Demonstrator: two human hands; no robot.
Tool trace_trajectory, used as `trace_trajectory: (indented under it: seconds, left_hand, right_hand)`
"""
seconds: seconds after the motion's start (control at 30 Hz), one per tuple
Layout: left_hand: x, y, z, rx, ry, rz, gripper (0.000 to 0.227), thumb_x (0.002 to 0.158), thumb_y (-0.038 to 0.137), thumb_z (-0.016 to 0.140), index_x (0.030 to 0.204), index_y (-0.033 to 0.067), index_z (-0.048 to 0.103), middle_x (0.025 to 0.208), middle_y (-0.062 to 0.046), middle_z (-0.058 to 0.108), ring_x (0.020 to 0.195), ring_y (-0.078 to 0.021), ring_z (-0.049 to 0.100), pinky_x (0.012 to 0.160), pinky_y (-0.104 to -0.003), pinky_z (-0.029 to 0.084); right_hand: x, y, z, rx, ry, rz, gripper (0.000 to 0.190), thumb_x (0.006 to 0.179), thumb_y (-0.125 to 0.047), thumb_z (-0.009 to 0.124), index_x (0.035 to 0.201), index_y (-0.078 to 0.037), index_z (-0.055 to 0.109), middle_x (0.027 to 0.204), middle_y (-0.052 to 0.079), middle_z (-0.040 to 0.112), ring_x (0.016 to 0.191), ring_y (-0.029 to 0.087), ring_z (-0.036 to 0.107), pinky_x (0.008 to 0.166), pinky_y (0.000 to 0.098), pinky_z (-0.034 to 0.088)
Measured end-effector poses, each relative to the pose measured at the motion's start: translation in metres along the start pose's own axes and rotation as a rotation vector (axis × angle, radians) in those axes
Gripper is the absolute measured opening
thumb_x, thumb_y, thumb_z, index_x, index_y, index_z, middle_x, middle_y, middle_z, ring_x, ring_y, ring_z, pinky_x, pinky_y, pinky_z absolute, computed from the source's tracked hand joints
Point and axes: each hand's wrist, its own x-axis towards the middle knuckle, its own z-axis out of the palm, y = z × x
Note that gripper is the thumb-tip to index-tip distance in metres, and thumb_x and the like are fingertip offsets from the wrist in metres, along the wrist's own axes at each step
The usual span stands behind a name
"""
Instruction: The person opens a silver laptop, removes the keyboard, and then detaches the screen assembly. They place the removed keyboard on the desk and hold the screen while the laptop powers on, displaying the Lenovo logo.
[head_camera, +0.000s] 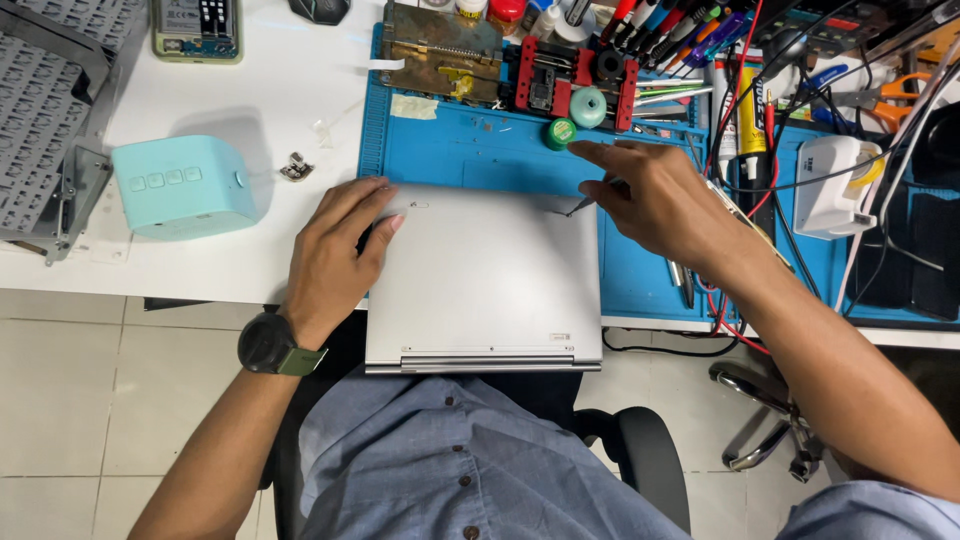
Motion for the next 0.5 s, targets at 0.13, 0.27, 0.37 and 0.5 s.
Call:
trace_trajectory:
  seconds: [0.13, 0.27, 0.37, 0.5]
  left_hand:
    - [-0.002, -0.002, 0.001, 0.012, -0.006, 0.016, 0.027, 0.112, 0.011, 0.072, 0.135, -0.003, 0.076, 0.134, -0.018, 0.072, 0.129, -0.0372, 0.069, 0.11, -0.047, 0.059]
    - [-0.005, -0.002, 0.002, 0.041, -0.015, 0.03, 0.028, 0.114, 0.01, 0.068, 0.137, -0.0038, 0.074, 0.141, -0.019, 0.072, 0.129, -0.0372, 0.067, 0.11, -0.05, 0.059]
    - [-0.005, -0.005, 0.004, 0.018, 0.007, 0.021, 0.025, 0.111, 0.012, 0.075, 0.13, -0.0033, 0.078, 0.129, -0.018, 0.075, 0.131, -0.0375, 0.07, 0.11, -0.046, 0.059]
    - [-0.003, -0.002, 0.005, 0.018, 0.014, 0.021, 0.025, 0.11, 0.011, 0.075, 0.131, -0.0017, 0.078, 0.129, -0.017, 0.073, 0.131, -0.038, 0.07, 0.109, -0.045, 0.059]
  right_hand:
    - [-0.005, 0.004, 0.001, 0.038, -0.04, 0.101, 0.09, 0.1, -0.004, 0.078, 0.173, -0.011, 0.025, 0.106, 0.023, 0.071, 0.079, 0.032, 0.079, 0.071, 0.0453, 0.063]
    - [-0.006, 0.006, 0.01, 0.013, 0.024, 0.093, 0.072, 0.103, 0.002, 0.072, 0.171, -0.006, 0.048, 0.11, 0.02, 0.077, 0.077, 0.036, 0.074, 0.071, 0.0485, 0.057]
    - [-0.007, 0.0, 0.01, -0.029, 0.087, 0.082, 0.071, 0.101, 0.0, 0.078, 0.167, 0.003, 0.052, 0.09, 0.024, 0.075, 0.075, 0.036, 0.08, 0.064, 0.0442, 0.069]
    - [-0.004, -0.015, -0.007, 0.062, -0.014, 0.04, 0.089, 0.092, 0.014, 0.075, 0.171, 0.007, 0.035, 0.101, 0.03, 0.074, 0.092, 0.05, 0.079, 0.073, 0.0604, 0.07]
